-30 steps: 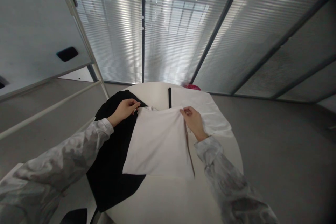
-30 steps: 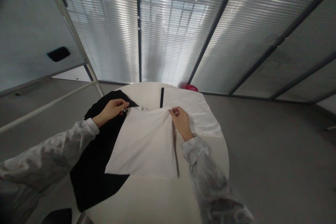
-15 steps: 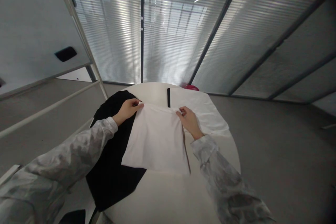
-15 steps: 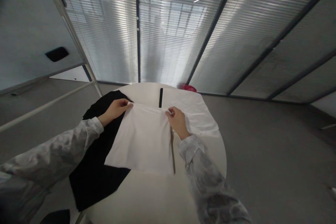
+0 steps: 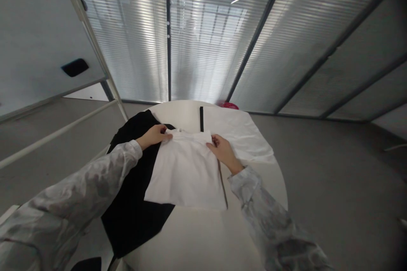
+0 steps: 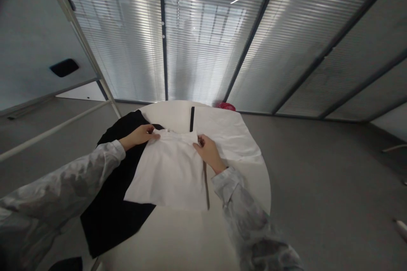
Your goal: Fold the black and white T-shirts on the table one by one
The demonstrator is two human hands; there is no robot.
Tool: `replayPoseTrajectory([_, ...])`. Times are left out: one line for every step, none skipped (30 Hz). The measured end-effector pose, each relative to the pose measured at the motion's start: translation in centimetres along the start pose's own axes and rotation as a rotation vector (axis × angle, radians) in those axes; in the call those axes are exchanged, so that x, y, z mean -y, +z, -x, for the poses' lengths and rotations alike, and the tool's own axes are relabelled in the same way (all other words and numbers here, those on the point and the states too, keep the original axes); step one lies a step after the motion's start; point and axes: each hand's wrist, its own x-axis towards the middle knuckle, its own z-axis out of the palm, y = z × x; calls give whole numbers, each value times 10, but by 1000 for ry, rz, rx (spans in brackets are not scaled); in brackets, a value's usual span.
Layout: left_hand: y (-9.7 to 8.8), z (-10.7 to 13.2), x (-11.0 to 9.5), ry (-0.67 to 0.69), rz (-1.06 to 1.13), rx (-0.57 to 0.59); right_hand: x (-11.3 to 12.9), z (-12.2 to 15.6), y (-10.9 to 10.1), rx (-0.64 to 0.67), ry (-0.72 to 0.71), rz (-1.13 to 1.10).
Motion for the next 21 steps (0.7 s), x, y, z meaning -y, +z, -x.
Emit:
replayPoseTrajectory([0,0,-1,23,22,4,0,2,0,-21,-14,-39])
replayPoseTrajectory([0,1,-2,41,36,9,0,4,0,-38,-21,-71])
replayPoseTrajectory([0,3,-3,51,39,18,0,5,0,-48,-15,-101])
replayPoseTrajectory([0,4,-4,54,32,24,-1,7,-1,-50,2,-131])
replayPoseTrajectory([1,5,-5,52,17,28,-2,8,-2,-45,25,-161])
replayPoseTrajectory([2,5,-7,45,3,31,-3,9,-3,-35,46,-187])
replayPoseTrajectory([2,5,-8,37,2,37,-5,10,-4,-25,62,-209])
replayPoseTrajectory([3,5,-11,34,23,45,-6,10,-5,-16,72,-230])
replayPoseTrajectory([3,4,-13,39,63,54,-8,10,-6,-12,77,-253])
replayPoseTrajectory([3,3,-16,50,118,60,-9,11,-7,-15,80,-282])
replayPoseTrajectory([2,2,-20,66,178,60,-10,11,-9,-25,80,-315])
replayPoseTrajectory([2,1,-24,82,234,51,-10,11,-11,-44,77,-349])
replayPoseTrajectory([1,-1,-28,96,282,34,-11,11,-14,-66,71,-382])
replayPoseTrajectory([0,-5,-34,105,322,14,-11,9,-18,-93,57,-411])
replayPoseTrajectory([0,-10,-39,111,352,-6,-10,6,-24,-127,38,-434])
replayPoseTrajectory([0,-17,-46,118,378,-27,-10,2,-33,-170,13,-447])
replayPoseTrajectory([2,-27,-54,127,400,-54,-10,-6,-43,-218,-13,-447])
replayPoseTrajectory([5,-40,-63,141,418,-85,-9,-16,-55,-272,-39,-436])
replayPoseTrajectory([9,-55,-74,151,437,-126,-9,-30,-70,-330,-62,-405])
replayPoseTrajectory([15,-72,-85,162,462,-179,-10,-46,-85,-380,-75,-359])
replayPoseTrajectory([23,-90,-97,164,494,-218,-12,-64,-102,-432,-85,-300])
